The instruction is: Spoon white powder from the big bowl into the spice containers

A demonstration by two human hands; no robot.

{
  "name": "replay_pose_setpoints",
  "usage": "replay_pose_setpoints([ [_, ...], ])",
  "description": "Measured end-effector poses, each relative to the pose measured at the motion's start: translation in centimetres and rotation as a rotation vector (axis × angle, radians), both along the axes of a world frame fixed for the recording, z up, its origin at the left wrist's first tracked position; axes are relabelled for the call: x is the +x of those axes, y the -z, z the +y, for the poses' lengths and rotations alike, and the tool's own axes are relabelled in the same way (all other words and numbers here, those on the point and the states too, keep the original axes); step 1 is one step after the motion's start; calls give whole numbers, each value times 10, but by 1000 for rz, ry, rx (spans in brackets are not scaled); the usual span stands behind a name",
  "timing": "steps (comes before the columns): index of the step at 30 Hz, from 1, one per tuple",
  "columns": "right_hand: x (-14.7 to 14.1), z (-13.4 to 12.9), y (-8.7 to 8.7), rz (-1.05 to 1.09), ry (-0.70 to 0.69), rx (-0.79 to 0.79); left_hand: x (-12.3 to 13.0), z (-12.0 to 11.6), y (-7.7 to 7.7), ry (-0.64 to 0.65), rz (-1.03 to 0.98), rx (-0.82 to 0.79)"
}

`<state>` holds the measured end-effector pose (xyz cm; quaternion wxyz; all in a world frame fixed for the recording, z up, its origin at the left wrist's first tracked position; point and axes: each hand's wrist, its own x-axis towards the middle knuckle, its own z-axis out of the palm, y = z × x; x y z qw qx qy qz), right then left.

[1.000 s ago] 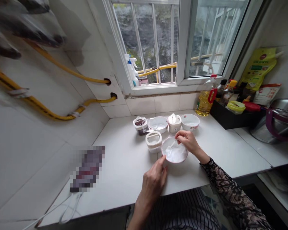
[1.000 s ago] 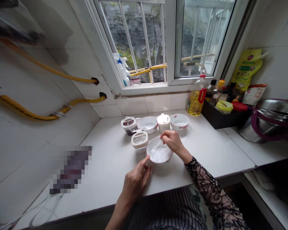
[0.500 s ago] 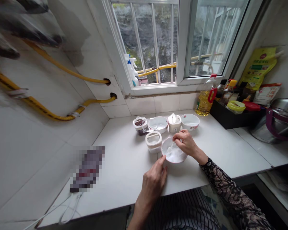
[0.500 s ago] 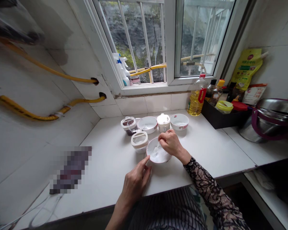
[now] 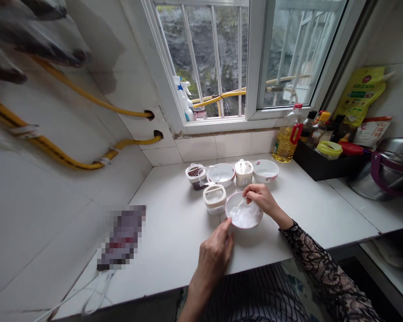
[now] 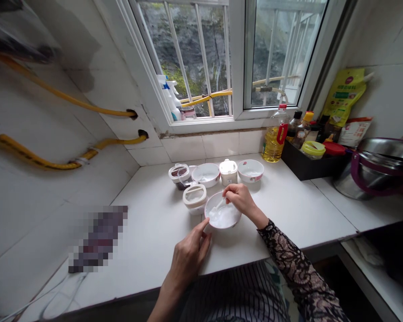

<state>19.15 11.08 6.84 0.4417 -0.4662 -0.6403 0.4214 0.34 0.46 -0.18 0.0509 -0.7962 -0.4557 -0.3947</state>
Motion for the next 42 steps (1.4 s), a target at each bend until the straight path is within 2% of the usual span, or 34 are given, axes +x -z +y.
replay_pose_setpoints([
  [12, 4, 5, -2, 144, 42, -89, 0, 0, 1, 3, -4, -7],
  [19, 7, 8, -5, 214, 54, -88, 0, 0, 1, 4, 2, 4],
  [24, -4, 9, -8, 253, 64, -54, 0, 1, 2, 11, 0, -1],
  [27, -15, 6, -8, 204, 55, 82, 0, 1, 1, 13, 1, 6],
  [32, -24, -4, -7, -267, -52, 643, 0, 1, 1, 19, -2, 1],
  [34, -22, -7, -8, -339, -63, 752, 0, 1, 1, 20, -3, 3],
  [36, -17, -7, -10, -287, -5, 747, -1, 1, 2, 21, -2, 0],
  [39, -6, -6, -11, -173, 126, 609, 0, 0, 2, 19, -1, -1],
  [42, 4, -3, -9, -186, 203, 494, 0, 0, 2, 9, 3, 0],
])
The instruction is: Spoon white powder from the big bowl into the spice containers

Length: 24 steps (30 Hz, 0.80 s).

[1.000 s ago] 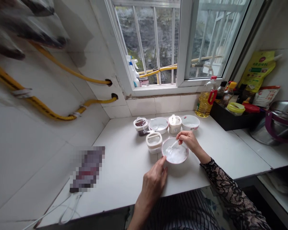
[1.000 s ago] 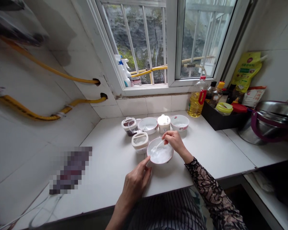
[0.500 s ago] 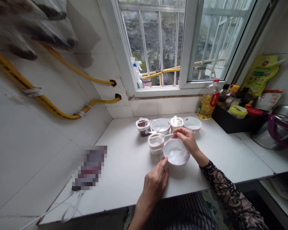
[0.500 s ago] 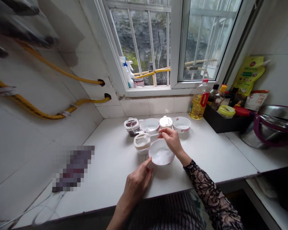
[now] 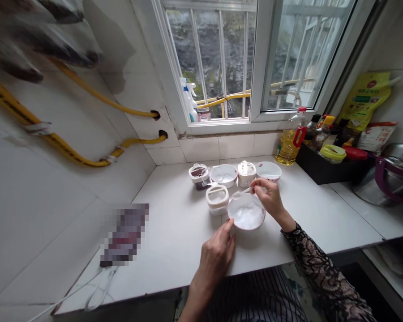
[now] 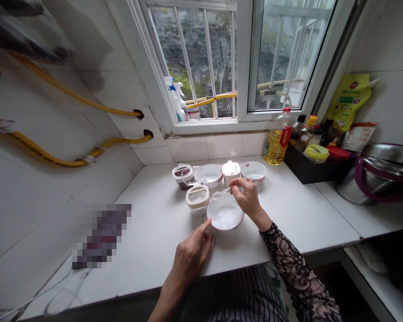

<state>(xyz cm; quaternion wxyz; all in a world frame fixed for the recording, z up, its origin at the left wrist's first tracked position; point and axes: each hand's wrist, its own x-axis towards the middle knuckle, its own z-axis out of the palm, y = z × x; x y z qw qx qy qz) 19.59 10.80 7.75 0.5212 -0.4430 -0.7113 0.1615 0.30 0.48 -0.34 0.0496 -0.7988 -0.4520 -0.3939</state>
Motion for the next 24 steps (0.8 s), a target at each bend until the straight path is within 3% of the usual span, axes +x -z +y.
replay_pose_setpoints([
  [4, 0, 2, 7, -226, -12, 10, 0, 0, -1, -10, 0, 0],
  [9, -11, -3, 11, -366, -225, -5, -1, 0, -1, -14, 4, 10],
  [14, -10, -6, 6, -207, -227, -133, 0, 0, 0, -16, 3, -1],
  [20, -5, -3, 3, 136, -215, -429, -1, -1, 0, -17, -1, -9],
  [24, -4, 1, 4, 242, -215, -503, -1, 0, 1, -15, 2, -14],
])
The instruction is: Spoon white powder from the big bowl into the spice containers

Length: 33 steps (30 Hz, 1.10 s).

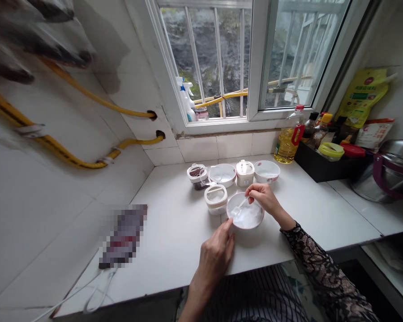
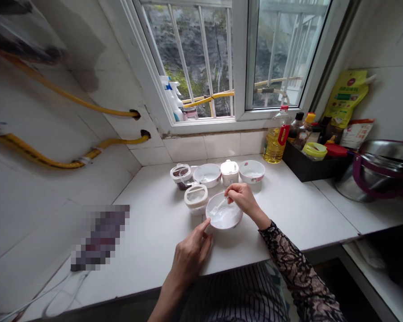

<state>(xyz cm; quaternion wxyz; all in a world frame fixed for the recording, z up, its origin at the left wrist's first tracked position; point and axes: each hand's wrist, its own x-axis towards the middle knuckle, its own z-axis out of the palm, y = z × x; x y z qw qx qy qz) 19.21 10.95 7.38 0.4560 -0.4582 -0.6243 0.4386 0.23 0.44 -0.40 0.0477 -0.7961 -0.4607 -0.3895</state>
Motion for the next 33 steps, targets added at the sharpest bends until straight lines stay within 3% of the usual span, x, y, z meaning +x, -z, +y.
replay_pose_setpoints([
  [14, -4, -7, -2, -130, -119, -11, 1, 0, 0, 0, -7, 12],
  [22, 3, 1, 1, -105, -24, 28, 1, 0, -2, 9, -6, 16],
  [33, 1, -2, 2, -291, 17, 235, 2, 0, 0, 3, -6, 22],
])
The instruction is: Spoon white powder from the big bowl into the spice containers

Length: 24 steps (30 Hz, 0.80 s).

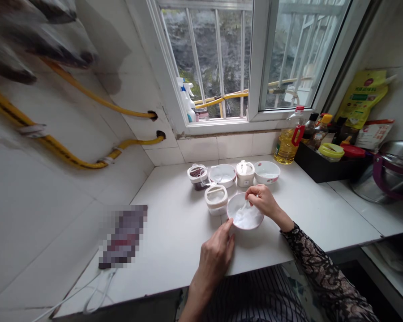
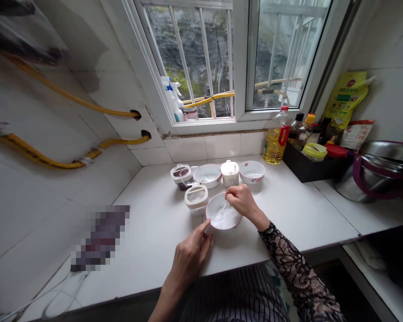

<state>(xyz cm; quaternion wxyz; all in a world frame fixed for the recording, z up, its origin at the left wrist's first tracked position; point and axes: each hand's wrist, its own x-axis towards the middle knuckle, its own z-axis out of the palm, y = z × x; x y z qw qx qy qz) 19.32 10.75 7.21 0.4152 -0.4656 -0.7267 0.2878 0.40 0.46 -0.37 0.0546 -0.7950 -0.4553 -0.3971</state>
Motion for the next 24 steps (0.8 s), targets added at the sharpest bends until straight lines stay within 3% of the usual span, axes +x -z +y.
replay_pose_setpoints([
  [7, -6, 1, 4, -70, -10, 87, -1, 0, -1, 3, 4, -6],
  [16, 2, 5, 1, 304, 16, -239, 0, 0, -1, -2, -2, -4],
  [24, 3, 13, -4, 441, 41, -239, -1, 1, -1, 9, 2, 10],
])
